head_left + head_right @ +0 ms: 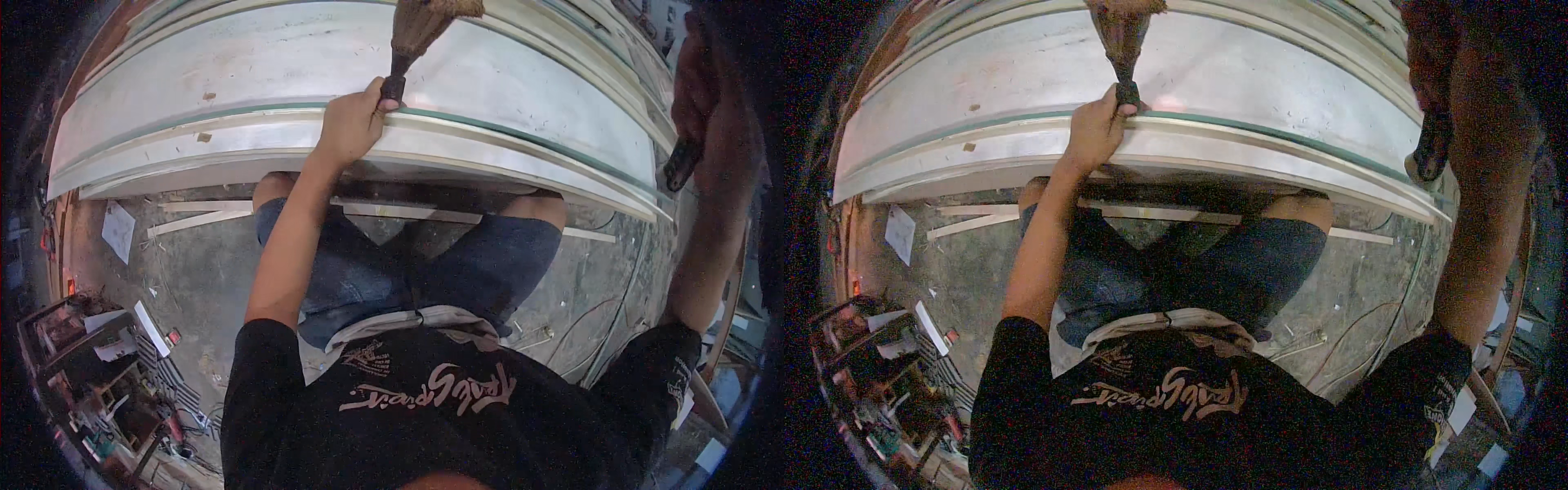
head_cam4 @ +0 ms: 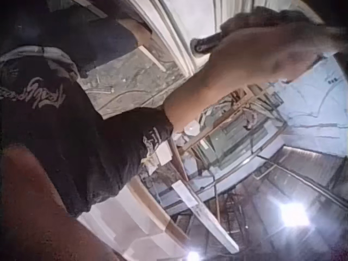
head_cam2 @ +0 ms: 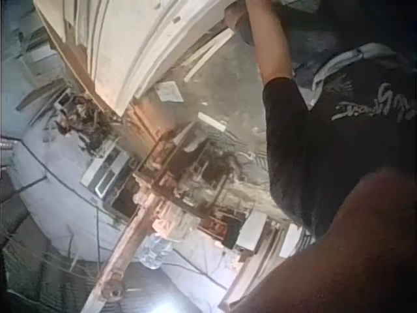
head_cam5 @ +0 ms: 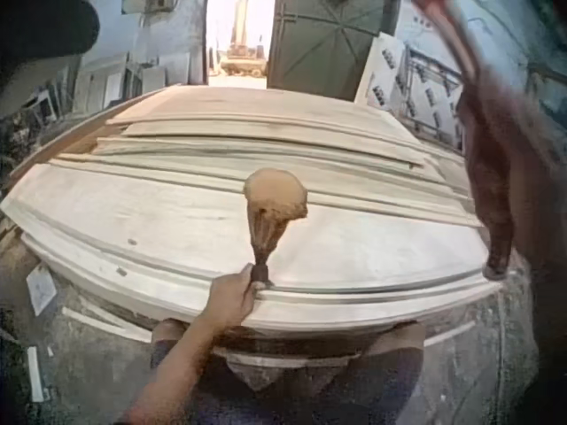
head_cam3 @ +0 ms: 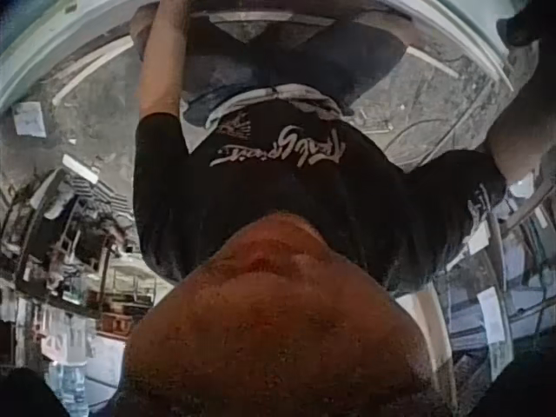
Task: The person uses a chisel and a hammer to remove excess material from the edge of a wood board while seated above a stack of similar boards.
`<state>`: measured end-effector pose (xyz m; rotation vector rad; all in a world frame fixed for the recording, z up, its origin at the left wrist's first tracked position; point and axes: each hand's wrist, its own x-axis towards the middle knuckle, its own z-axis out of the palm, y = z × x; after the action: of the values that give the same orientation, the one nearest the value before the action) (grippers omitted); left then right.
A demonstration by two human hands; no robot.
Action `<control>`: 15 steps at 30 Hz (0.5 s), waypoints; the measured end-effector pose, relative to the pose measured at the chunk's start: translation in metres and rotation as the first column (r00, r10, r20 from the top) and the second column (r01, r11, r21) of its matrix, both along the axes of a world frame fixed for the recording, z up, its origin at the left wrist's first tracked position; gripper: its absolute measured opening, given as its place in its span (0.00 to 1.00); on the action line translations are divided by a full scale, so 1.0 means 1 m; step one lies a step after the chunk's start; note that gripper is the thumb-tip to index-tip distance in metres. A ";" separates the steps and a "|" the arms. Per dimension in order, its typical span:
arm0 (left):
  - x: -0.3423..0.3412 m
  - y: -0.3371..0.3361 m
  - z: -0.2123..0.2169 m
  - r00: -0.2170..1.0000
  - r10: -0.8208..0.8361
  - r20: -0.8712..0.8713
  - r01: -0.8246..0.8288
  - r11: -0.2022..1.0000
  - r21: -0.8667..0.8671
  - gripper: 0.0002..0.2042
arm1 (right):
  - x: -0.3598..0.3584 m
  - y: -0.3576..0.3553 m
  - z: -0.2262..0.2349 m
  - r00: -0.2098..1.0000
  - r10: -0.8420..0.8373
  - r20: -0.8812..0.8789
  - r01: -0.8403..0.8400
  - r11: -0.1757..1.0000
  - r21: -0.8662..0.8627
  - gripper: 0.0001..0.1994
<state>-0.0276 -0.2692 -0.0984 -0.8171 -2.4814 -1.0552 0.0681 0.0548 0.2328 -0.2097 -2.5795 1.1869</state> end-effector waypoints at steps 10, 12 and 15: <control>0.004 0.000 0.010 0.995 -0.044 0.086 0.042 0.999 0.026 0.11 | 0.010 -0.021 -0.046 0.980 0.197 0.022 -0.189 0.897 0.399 0.22; 0.004 0.000 0.011 0.994 -0.002 0.108 0.006 0.999 -0.042 0.11 | 0.006 -0.027 -0.043 0.977 0.211 0.003 -0.191 0.879 0.438 0.20; 0.002 0.001 0.010 0.998 -0.022 0.054 0.023 0.999 -0.023 0.14 | -0.001 -0.040 -0.036 0.967 0.253 0.041 -0.245 0.864 0.440 0.19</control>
<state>-0.0258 -0.2686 -0.0883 -0.8367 -2.5397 -1.0704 0.0671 0.0146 0.1967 0.2413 -2.8362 0.6298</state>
